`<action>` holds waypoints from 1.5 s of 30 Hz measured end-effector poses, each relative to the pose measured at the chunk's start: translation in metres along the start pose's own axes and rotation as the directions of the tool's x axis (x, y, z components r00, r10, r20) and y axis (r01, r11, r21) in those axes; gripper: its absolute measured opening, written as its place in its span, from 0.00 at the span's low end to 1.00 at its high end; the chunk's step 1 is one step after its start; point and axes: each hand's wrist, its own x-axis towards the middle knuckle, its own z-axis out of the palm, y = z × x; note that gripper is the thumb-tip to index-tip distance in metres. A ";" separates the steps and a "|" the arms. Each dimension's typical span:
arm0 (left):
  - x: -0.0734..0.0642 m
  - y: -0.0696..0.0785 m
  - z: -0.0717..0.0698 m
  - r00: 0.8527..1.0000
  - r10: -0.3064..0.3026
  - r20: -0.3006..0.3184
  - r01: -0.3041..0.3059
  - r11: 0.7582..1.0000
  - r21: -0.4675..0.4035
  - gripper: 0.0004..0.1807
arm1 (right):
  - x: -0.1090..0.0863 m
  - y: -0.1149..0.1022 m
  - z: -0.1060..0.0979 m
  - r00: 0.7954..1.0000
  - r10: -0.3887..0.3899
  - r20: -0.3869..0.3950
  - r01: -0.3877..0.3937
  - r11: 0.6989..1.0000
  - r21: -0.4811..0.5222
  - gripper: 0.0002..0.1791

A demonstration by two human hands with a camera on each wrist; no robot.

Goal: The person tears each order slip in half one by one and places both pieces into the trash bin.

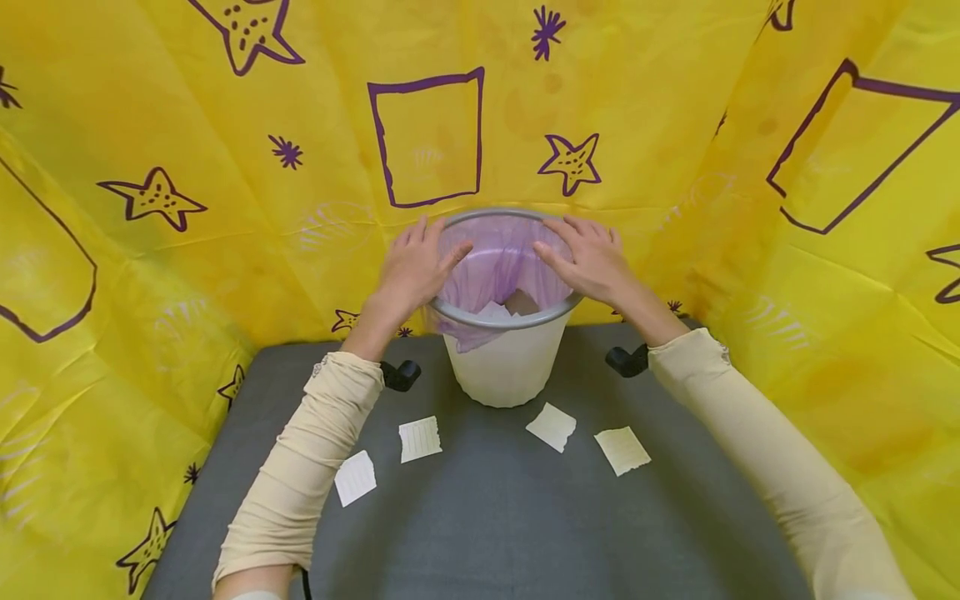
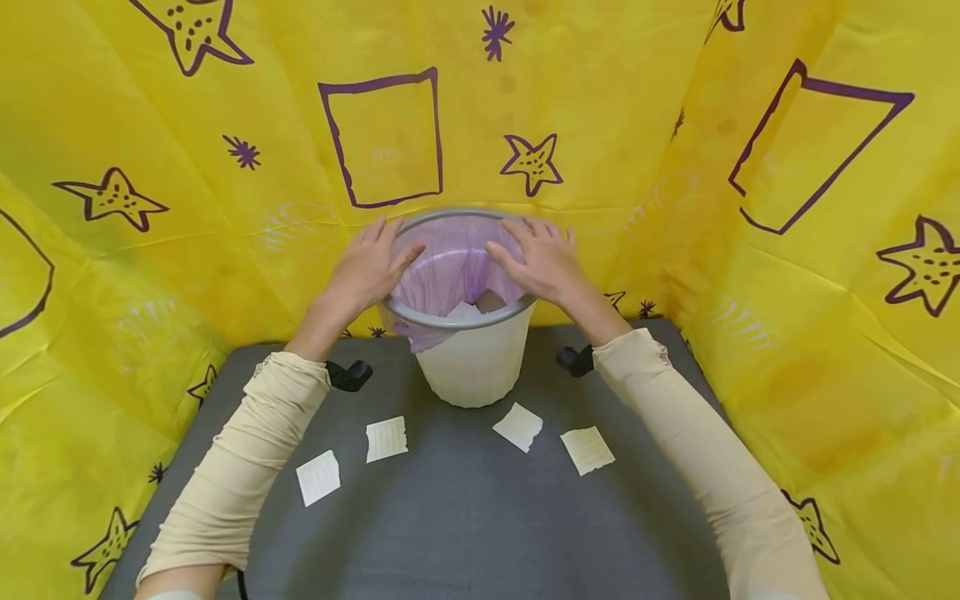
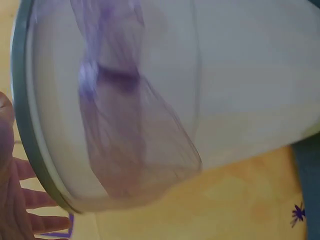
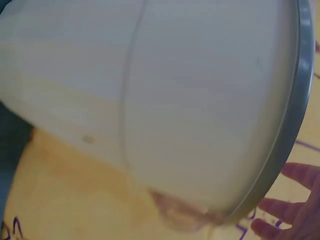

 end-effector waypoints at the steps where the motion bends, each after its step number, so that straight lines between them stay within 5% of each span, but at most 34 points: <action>1: 0.000 -0.003 0.000 1.000 -0.010 0.003 0.010 1.000 0.005 0.47 | -0.001 0.004 -0.001 1.000 0.011 -0.001 -0.011 1.000 -0.002 0.39; 15: -0.006 -0.029 -0.005 0.998 -0.059 0.029 0.059 0.998 -0.014 0.48 | -0.009 0.040 -0.009 0.996 0.094 -0.001 -0.094 0.995 -0.036 0.42; 22: -0.010 -0.056 -0.011 0.993 -0.122 -0.008 0.122 0.993 -0.012 0.49 | -0.017 0.058 -0.016 0.990 0.140 0.008 -0.140 0.989 -0.038 0.43; 32: -0.023 -0.090 -0.009 0.992 -0.125 0.008 0.126 0.990 -0.058 0.50 | -0.030 0.085 -0.025 0.977 0.214 0.012 -0.212 0.972 -0.103 0.46; 45: -0.034 -0.111 -0.010 0.984 -0.176 -0.024 0.175 0.984 -0.030 0.52 | -0.043 0.110 -0.020 0.968 0.250 -0.022 -0.250 0.957 -0.146 0.47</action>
